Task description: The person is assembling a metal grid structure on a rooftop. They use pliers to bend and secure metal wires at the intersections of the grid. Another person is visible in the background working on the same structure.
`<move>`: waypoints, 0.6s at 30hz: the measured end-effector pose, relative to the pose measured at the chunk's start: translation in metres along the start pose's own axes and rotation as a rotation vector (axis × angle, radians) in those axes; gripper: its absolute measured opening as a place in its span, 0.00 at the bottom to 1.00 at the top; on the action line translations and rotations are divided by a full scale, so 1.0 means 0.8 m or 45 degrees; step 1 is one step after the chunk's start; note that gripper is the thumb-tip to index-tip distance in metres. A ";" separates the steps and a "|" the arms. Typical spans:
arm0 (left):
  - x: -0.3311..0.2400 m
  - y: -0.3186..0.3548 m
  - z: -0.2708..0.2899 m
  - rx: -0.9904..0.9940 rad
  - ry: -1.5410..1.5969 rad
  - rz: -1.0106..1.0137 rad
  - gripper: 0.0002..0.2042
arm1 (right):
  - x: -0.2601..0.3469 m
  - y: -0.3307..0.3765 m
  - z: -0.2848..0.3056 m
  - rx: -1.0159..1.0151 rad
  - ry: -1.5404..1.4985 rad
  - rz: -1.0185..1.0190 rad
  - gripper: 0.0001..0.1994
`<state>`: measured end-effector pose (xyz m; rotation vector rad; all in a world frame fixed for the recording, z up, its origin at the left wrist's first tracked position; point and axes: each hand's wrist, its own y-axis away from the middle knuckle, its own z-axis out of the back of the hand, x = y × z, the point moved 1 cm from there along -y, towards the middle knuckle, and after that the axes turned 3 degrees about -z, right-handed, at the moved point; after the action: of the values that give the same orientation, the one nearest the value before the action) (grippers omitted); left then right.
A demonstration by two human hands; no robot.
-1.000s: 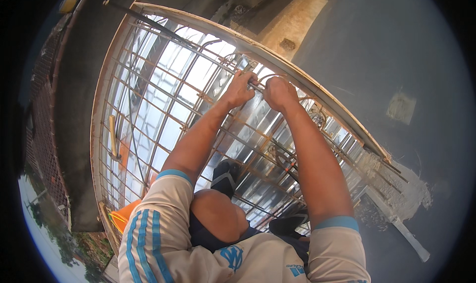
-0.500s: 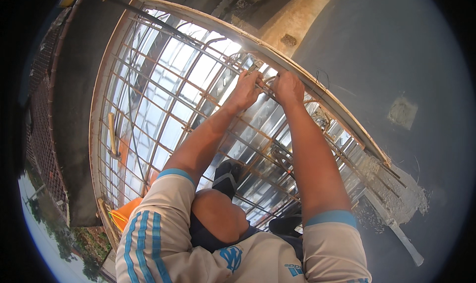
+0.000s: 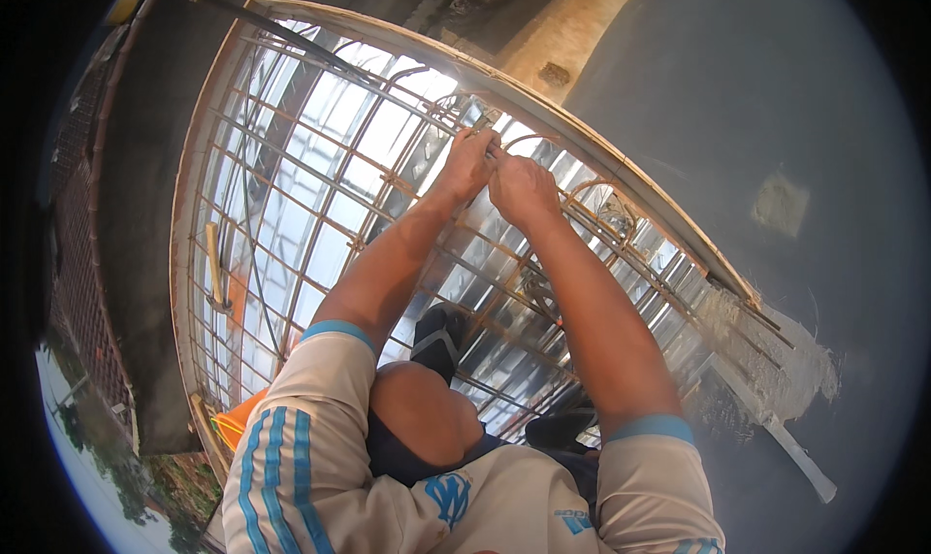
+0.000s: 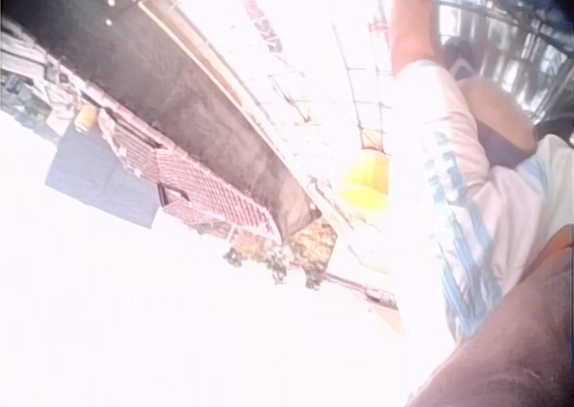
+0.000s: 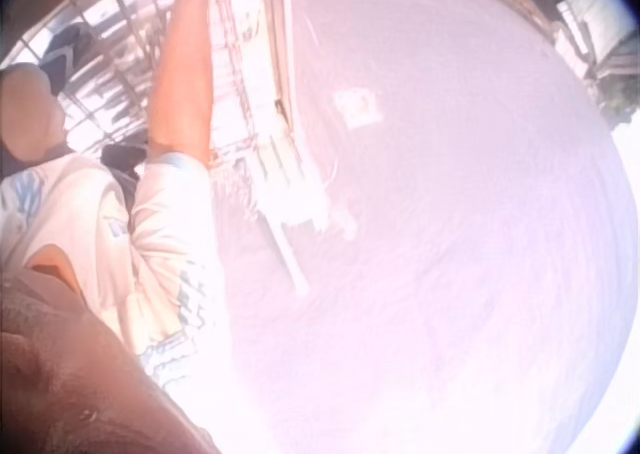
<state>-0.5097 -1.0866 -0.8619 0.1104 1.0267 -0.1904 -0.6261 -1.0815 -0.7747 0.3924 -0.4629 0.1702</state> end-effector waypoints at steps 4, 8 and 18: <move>0.014 0.003 -0.006 -0.011 -0.023 -0.044 0.09 | 0.025 0.062 0.022 -0.225 0.009 0.420 0.14; 0.002 0.016 0.013 0.056 -0.226 -0.133 0.11 | -0.005 0.178 0.017 0.551 0.176 -0.062 0.24; -0.001 0.009 0.011 0.149 -0.204 0.006 0.09 | -0.177 0.312 -0.074 0.495 0.613 -0.308 0.38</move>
<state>-0.5011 -1.0811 -0.8563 0.2009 0.8557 -0.2515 -0.7887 -0.8398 -0.8070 0.7614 0.0990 0.1130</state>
